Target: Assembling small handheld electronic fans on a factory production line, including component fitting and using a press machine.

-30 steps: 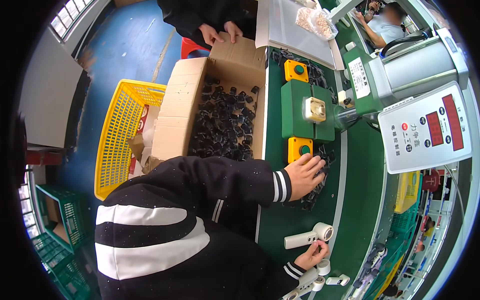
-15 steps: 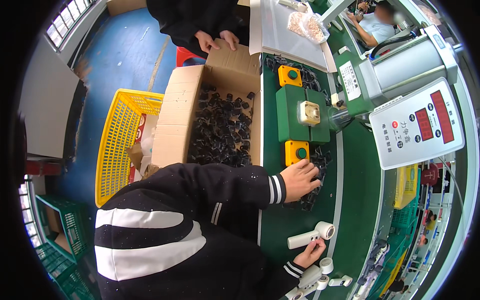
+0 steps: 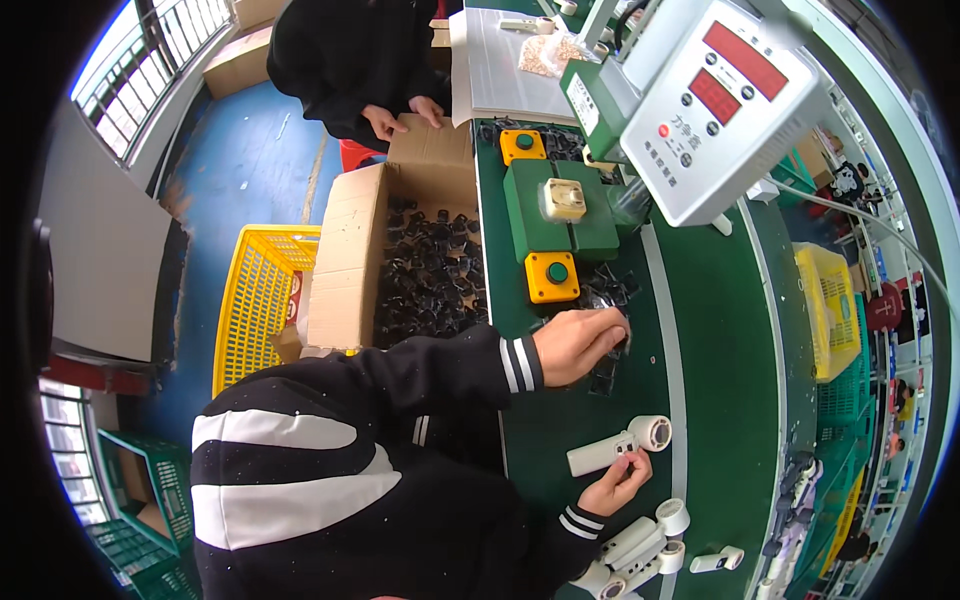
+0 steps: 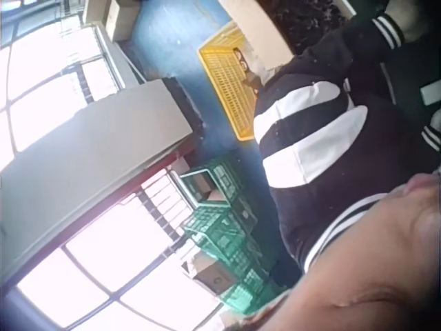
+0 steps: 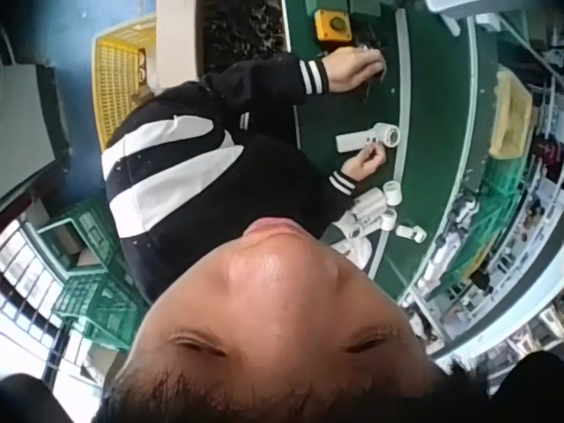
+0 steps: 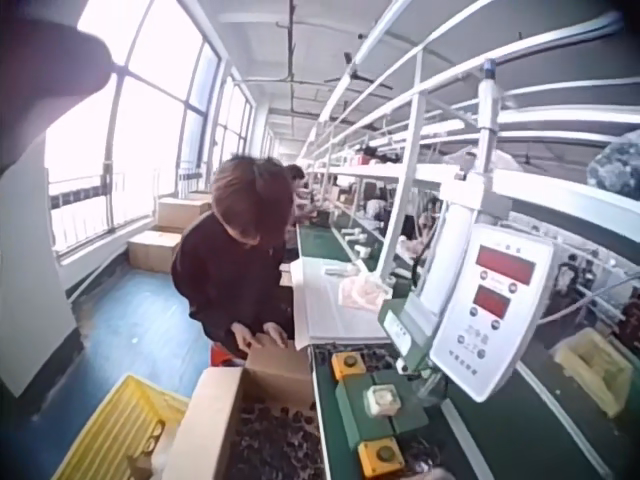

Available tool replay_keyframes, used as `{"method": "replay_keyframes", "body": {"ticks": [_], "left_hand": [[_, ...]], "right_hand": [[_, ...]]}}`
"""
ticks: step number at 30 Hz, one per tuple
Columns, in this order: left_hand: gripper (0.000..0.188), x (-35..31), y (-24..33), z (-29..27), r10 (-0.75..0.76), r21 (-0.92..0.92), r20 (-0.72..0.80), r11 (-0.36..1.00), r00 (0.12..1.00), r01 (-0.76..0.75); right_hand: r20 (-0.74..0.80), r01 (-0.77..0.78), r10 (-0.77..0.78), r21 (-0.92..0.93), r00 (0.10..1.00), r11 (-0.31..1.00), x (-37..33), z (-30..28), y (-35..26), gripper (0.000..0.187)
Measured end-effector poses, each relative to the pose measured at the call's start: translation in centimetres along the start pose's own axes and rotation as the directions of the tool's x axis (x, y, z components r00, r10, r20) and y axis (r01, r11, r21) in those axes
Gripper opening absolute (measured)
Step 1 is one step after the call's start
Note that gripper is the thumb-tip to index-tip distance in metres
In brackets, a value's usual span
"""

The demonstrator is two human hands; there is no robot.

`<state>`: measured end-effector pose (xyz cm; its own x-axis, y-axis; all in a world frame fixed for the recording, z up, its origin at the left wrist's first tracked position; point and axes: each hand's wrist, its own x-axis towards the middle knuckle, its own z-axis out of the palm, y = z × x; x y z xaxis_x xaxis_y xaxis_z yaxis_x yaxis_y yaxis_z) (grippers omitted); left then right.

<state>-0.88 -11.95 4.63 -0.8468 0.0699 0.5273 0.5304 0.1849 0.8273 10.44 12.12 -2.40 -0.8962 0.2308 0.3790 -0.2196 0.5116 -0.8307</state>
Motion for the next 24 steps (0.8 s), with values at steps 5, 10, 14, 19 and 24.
{"method": "replay_keyframes", "body": {"ticks": [5, 10, 14, 19, 24], "left_hand": [[0.027, -3.8, 3.3, 6.9, 0.047, -0.281, 0.148, 0.960, 0.988, -0.004], [0.043, -5.4, 2.9, 9.2, 0.041, -0.336, 0.347, 0.938, 0.937, 0.083], [0.035, -4.3, 2.9, 8.4, -0.009, -0.303, 0.312, 0.947, 0.950, 0.108], [0.022, -4.5, 1.7, 7.8, -0.109, -0.313, 0.181, 0.936, 0.977, 0.162], [0.028, -6.0, 1.0, 7.2, -0.330, -0.427, 0.365, 0.772, 0.871, 0.471]], "right_hand": [[-0.038, -0.010, 0.009, -0.007, 0.999, 1.000, 0.0, 1.1, -0.7, 0.017], [-0.096, -0.024, 0.025, 0.010, 0.995, 1.000, -0.1, 1.5, -1.5, 0.015], [-0.059, -0.044, 0.044, 0.001, 0.997, 0.999, -0.1, 1.4, -1.8, 0.016], [-0.037, -0.075, 0.076, 0.018, 0.996, 0.997, -0.4, 1.0, -1.5, 0.014], [-0.037, -0.036, 0.034, -0.068, 0.999, 0.997, -0.2, 0.8, -2.1, 0.012]]}}
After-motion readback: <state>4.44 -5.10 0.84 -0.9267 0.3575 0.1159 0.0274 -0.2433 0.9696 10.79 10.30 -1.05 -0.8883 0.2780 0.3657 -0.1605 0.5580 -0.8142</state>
